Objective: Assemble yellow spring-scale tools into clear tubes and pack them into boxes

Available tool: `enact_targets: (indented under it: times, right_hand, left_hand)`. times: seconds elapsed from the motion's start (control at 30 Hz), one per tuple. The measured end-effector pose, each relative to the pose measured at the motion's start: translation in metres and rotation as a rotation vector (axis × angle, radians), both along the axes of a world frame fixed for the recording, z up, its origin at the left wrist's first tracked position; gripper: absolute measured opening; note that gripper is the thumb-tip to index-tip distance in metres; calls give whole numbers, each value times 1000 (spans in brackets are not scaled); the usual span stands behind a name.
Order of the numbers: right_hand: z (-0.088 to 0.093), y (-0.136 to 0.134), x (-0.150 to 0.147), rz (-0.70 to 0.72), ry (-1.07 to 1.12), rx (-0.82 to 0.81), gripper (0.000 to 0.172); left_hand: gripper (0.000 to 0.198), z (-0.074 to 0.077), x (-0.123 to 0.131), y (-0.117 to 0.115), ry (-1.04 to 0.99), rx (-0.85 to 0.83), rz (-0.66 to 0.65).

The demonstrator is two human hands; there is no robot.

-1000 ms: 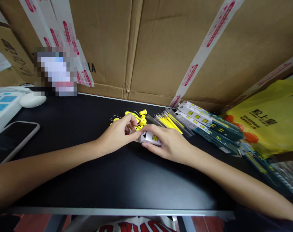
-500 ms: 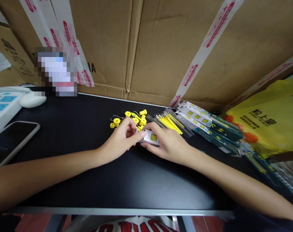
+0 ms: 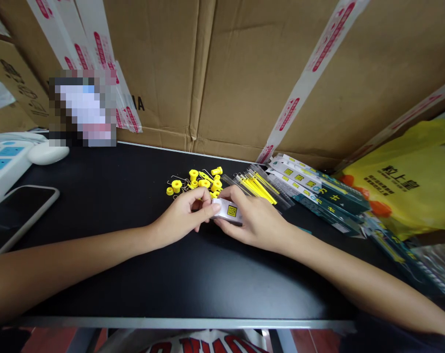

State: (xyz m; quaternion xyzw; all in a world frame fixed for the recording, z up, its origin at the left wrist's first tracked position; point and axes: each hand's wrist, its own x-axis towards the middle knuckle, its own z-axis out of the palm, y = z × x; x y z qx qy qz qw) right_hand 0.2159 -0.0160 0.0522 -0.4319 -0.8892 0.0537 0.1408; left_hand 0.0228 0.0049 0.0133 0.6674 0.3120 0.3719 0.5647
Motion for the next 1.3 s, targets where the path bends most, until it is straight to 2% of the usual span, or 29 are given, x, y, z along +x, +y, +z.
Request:
enact_targets:
  times: [0.37,0.57,0.7,0.93,1.03,1.1,1.17,1.23,1.3]
  right_hand:
    - [-1,0,1,-2,-32,42,28]
    - [-6,2,1,0,-51,46,28]
    - [-8,2,2,12,-57,52,27]
    - [-12,-2,0,92,-91,36,27]
    - [-12,-2,1,100,-107,44,28]
    - [-12,-1,1,93,-117,56,27]
    - [-12,0,1,87,-117,69,27]
    - [-12,0,0,81,-107,76,30]
    - [-12,0,-2,67,-101,69,36]
  left_hand:
    - [30,1,1,-1,-29,-95,44]
    - [32,0,0,-1,60,-22,50]
    - [32,2,-2,-1,171,123,64]
    - [34,13,-6,-10,556,604,73]
    - [33,16,-6,-11,644,711,69]
    - [32,17,-7,-8,646,715,55]
    - [34,16,-7,-4,615,650,73]
    - [37,14,-8,-1,558,512,95]
    - [42,10,-7,2,466,352,60]
